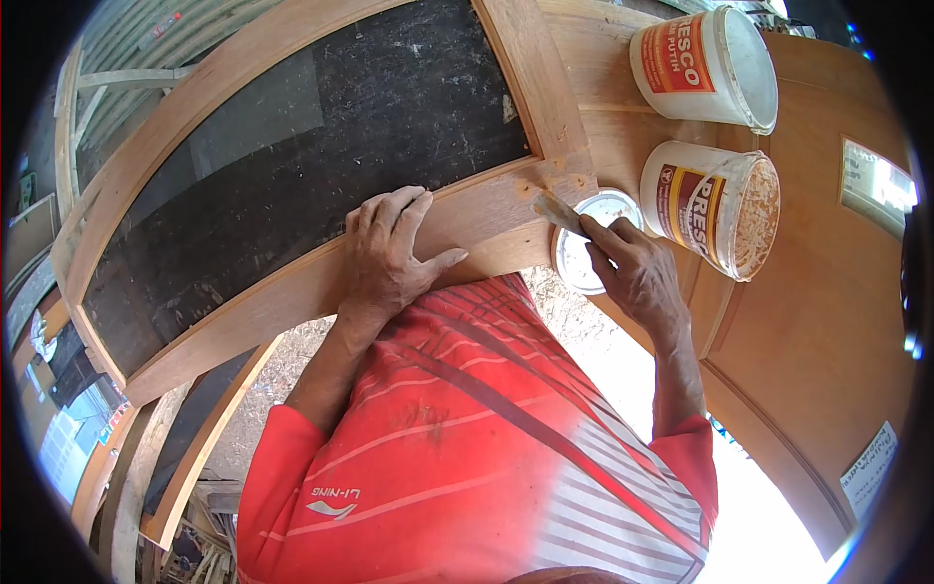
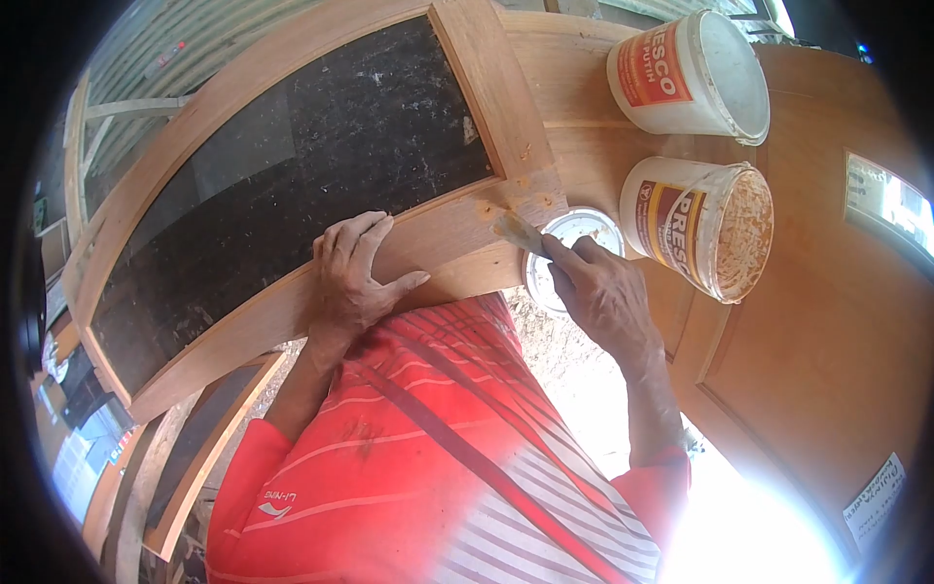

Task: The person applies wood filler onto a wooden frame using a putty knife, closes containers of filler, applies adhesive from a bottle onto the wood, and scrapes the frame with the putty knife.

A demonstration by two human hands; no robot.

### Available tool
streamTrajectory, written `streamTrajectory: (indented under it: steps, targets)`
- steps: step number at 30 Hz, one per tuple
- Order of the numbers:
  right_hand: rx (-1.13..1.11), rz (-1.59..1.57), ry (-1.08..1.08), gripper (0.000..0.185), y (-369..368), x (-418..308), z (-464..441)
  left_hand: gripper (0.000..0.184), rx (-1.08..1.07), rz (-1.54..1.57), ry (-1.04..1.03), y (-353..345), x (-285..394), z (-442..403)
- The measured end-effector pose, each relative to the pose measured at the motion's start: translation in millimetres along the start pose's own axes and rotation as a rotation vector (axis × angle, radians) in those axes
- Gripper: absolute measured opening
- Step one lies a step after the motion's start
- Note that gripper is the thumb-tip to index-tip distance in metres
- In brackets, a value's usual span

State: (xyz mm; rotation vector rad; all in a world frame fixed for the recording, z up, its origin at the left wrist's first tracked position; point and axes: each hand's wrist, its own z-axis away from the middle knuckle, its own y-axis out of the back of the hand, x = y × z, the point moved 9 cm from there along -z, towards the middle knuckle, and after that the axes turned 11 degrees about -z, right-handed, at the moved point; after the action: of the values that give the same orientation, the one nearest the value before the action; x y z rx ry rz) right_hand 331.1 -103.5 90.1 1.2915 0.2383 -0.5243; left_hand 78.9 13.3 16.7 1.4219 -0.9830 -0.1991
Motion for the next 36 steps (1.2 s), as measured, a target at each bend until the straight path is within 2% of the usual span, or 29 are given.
streamTrajectory:
  steps: [7, 14, 16, 19, 25, 28, 36]
  targets:
    - [-0.092, 0.095, 0.195, 0.035, 15, 1, -21, 0.081, 0.01, -0.019, -0.013, 0, 4, -2]
    - [0.091, -0.146, -0.046, 0.048, -23, 24, 16, 0.079, 0.02, -0.035, -0.026, -2, 4, 0]
    - [0.149, -0.179, -0.147, 0.041, -29, 16, 23, 0.079, 0.031, -0.033, -0.029, -2, 4, -1]
    - [0.295, -0.406, -0.198, 0.044, -28, -11, 25, 0.08, 0.038, -0.029, -0.035, 1, 6, -2]
    - [0.283, -0.359, -0.293, 0.038, -60, -25, 27, 0.079, 0.014, -0.026, -0.036, 1, 6, 0]
    - [0.217, -0.288, -0.392, 0.039, -61, -31, 31, 0.08, 0.014, -0.009, -0.039, 0, 4, 0]
    - [0.263, -0.196, -0.45, 0.036, -55, -51, 16, 0.078, -0.028, 0.039, -0.061, -1, 1, 0]
